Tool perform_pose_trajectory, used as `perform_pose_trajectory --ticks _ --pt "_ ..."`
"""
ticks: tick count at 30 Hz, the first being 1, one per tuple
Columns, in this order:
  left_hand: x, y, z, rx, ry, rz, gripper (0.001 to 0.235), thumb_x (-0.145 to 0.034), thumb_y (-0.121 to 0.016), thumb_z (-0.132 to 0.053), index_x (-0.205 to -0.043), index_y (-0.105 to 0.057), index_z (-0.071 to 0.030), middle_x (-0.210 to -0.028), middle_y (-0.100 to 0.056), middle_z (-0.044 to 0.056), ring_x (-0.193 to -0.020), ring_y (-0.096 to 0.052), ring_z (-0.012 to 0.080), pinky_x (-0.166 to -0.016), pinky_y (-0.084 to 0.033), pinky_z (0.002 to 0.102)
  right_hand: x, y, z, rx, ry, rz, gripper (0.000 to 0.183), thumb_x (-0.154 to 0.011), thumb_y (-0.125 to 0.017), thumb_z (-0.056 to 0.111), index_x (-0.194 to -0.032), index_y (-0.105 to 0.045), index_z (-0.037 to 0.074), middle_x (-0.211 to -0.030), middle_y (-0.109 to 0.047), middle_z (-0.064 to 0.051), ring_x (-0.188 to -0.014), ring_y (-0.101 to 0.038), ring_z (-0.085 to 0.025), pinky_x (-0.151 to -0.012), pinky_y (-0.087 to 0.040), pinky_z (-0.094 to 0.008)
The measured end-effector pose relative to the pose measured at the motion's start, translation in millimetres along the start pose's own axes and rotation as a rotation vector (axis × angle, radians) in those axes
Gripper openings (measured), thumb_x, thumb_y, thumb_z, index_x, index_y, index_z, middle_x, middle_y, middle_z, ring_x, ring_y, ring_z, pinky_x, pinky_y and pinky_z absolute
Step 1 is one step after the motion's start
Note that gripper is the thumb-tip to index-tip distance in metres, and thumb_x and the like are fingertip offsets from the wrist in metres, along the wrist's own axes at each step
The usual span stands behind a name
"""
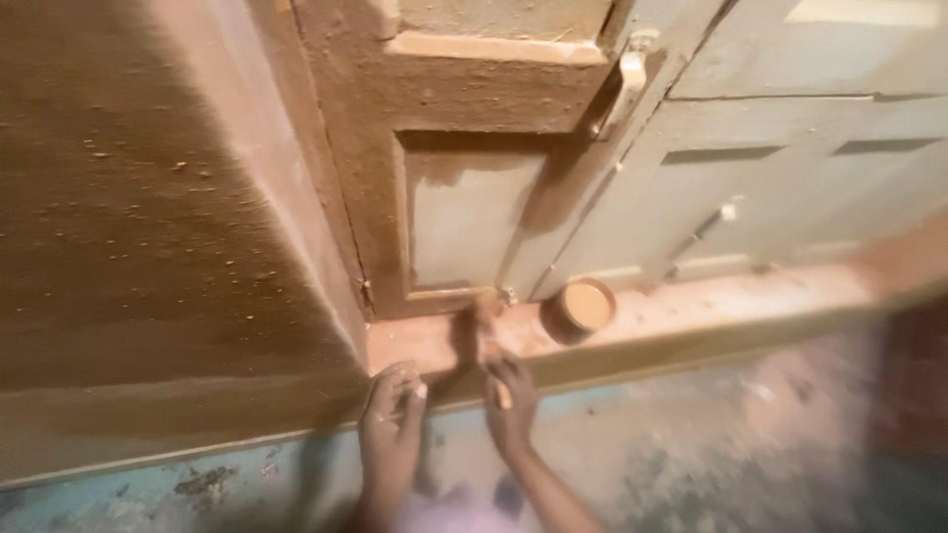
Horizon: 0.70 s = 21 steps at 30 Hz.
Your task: The person paints a wooden door frame and adjacent wall section with a light brown paint using a brush. They repeatedly dip the brush into a small container and apply paint to the vertical and horizontal edges of the door frame.
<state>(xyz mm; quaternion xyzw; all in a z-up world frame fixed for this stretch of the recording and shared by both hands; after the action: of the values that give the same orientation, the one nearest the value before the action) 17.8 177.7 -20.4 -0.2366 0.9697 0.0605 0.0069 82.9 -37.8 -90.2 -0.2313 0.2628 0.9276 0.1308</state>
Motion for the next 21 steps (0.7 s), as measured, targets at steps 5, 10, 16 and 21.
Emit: perform_pose_trajectory --ticks 5,10,16,21 --pt "-1 -17 -20 -0.003 -0.117 -0.007 0.031 -0.094 -0.063 -0.011 -0.122 -0.064 0.000 -0.114 -0.070 0.011 -0.103 -0.068 0.0177 -0.092 -0.055 0.031 0 -49 24 -0.142 0.070 0.248 0.024 -0.086 -0.069 0.006 -0.108 -0.078 0.008 -0.122 -0.070 -0.015 -0.106 -0.070 -0.034 -0.093 -0.055 -0.041" --pt "10 -28 -11 0.048 0.154 -0.031 0.031 -0.095 -0.059 -0.018 -0.120 -0.065 0.000 -0.104 -0.072 0.014 -0.091 -0.069 0.0225 -0.082 -0.058 0.037 -23 -39 17 -0.360 0.130 0.240 0.024 -0.091 -0.070 0.007 -0.114 -0.075 0.006 -0.121 -0.072 -0.014 -0.113 -0.070 -0.033 -0.098 -0.055 -0.040" --pt "11 -33 -17 -0.136 0.053 -0.092 0.032 -0.093 -0.063 -0.017 -0.121 -0.065 -0.003 -0.110 -0.071 0.010 -0.102 -0.068 0.0194 -0.094 -0.054 0.033 -23 19 -40 -0.029 0.005 0.035 0.024 -0.090 -0.069 0.007 -0.112 -0.077 0.008 -0.120 -0.072 -0.017 -0.108 -0.070 -0.032 -0.092 -0.055 -0.040" --pt "12 -41 -3 -0.053 0.080 -0.105 0.030 -0.092 -0.064 -0.015 -0.119 -0.066 -0.002 -0.107 -0.074 0.011 -0.100 -0.070 0.0200 -0.092 -0.055 0.033 -12 9 -38 -0.011 0.020 0.131 0.027 -0.086 -0.070 0.005 -0.111 -0.079 0.011 -0.120 -0.070 -0.016 -0.107 -0.070 -0.032 -0.090 -0.056 -0.040"
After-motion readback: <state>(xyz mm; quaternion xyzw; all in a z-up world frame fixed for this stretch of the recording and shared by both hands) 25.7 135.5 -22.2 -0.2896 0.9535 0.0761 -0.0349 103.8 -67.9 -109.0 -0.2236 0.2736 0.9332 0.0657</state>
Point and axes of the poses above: each hand's wrist, its own x-axis away from the middle knuckle, its own y-axis out of the back of the hand, z = x × y, the point moved 8 cm from there along -x, towards the middle knuckle
